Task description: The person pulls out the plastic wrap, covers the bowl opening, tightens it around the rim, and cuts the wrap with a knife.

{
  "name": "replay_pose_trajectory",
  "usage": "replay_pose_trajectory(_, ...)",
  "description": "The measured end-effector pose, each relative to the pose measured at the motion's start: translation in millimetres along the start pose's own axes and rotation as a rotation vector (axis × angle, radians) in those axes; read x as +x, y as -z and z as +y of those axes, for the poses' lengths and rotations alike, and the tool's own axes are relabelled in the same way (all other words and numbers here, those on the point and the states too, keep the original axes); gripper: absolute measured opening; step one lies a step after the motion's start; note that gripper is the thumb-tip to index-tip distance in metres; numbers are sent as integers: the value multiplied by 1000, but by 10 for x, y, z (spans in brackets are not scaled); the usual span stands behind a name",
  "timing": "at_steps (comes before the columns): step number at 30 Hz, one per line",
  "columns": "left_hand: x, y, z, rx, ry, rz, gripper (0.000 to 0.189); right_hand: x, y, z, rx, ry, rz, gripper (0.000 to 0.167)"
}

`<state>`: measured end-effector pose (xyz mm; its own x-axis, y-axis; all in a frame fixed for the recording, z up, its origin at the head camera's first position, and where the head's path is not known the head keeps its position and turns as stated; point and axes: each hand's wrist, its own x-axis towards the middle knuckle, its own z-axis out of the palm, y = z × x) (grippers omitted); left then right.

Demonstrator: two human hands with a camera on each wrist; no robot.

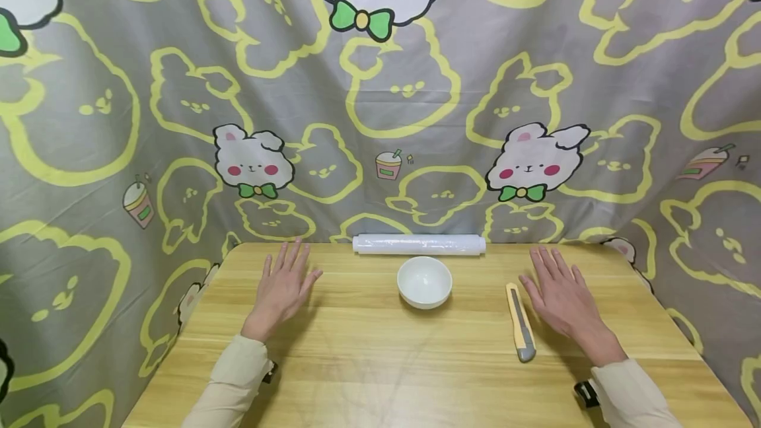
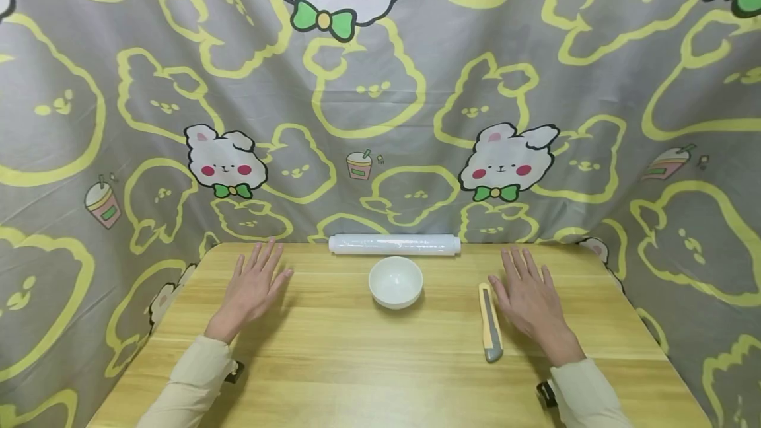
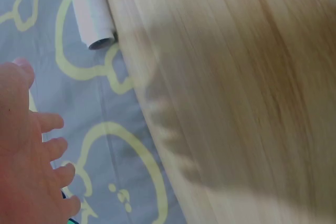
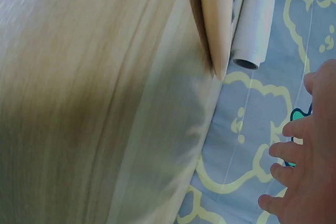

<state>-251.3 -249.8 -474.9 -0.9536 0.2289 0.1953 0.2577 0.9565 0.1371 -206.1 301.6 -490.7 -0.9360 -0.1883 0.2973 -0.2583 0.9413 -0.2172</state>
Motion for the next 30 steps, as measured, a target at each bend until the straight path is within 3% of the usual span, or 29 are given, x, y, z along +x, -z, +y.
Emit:
replay_pose_trajectory(22,32,-9,73,-35,2,30,71,53,20,-40,-31,-19,16,67)
replay_pose_trajectory(26,63,-18,146,-82,5,32,71,97,15,-62,-9,9,77,63)
replay_pose_trajectory(30,77,-59,291,-142,-5,24,72,152,-38,-83,48,82,204,59)
